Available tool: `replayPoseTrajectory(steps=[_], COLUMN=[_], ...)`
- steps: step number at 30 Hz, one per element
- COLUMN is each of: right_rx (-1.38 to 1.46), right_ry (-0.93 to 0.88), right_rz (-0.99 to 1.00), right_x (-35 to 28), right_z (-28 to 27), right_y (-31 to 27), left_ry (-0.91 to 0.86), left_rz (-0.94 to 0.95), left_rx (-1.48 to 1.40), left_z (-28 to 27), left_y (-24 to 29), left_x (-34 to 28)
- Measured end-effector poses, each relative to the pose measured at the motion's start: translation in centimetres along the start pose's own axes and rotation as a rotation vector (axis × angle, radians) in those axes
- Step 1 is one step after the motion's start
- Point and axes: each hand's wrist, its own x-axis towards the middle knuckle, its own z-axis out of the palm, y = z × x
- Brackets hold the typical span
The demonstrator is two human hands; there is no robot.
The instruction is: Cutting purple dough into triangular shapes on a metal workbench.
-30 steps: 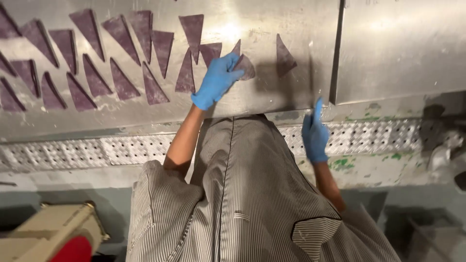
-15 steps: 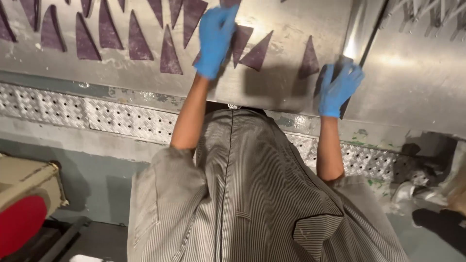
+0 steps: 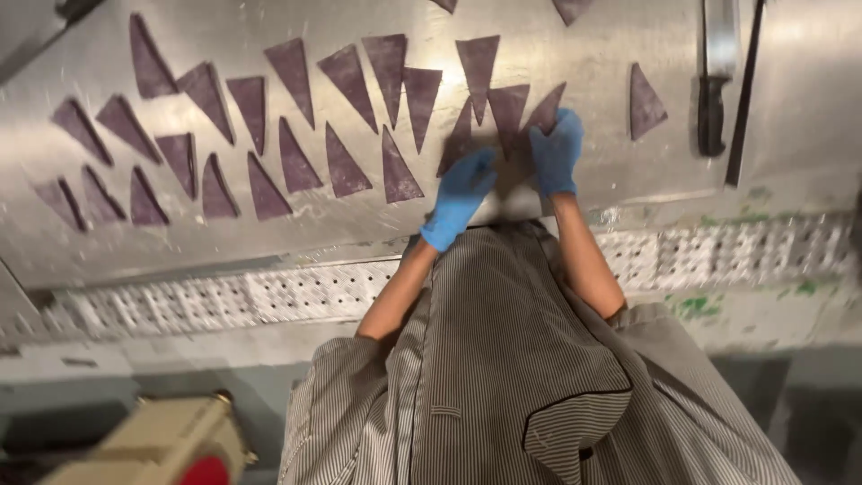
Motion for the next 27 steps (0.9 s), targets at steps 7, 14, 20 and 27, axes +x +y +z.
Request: replayPoseTrajectory(steps=[7, 14, 20, 27], right_rx=[0.534, 0.862, 0.621, 0.649], right_ry=[-0.100, -0.334, -0.440, -0.605], right_rz=[0.311, 0.265, 0.040, 0.141], right_x=[-1.5, 0.4, 3.7, 6.7], right_z=[-3.4, -12.8, -16.8, -17.4], right_y=[-2.6, -8.7, -5.5, 0.4], left_ry=[-0.181, -0.137, -0.019, 0.169], left_rz=[0.297, -0.051, -0.179, -0.358], left_rx=[0.038, -0.477, -0.443, -0.576], left_z=[0.4, 3.9, 7.5, 12.7], left_y=[4.7, 8.7, 13.3, 12.7], left_x=[4.8, 5.4, 6.8, 7.4])
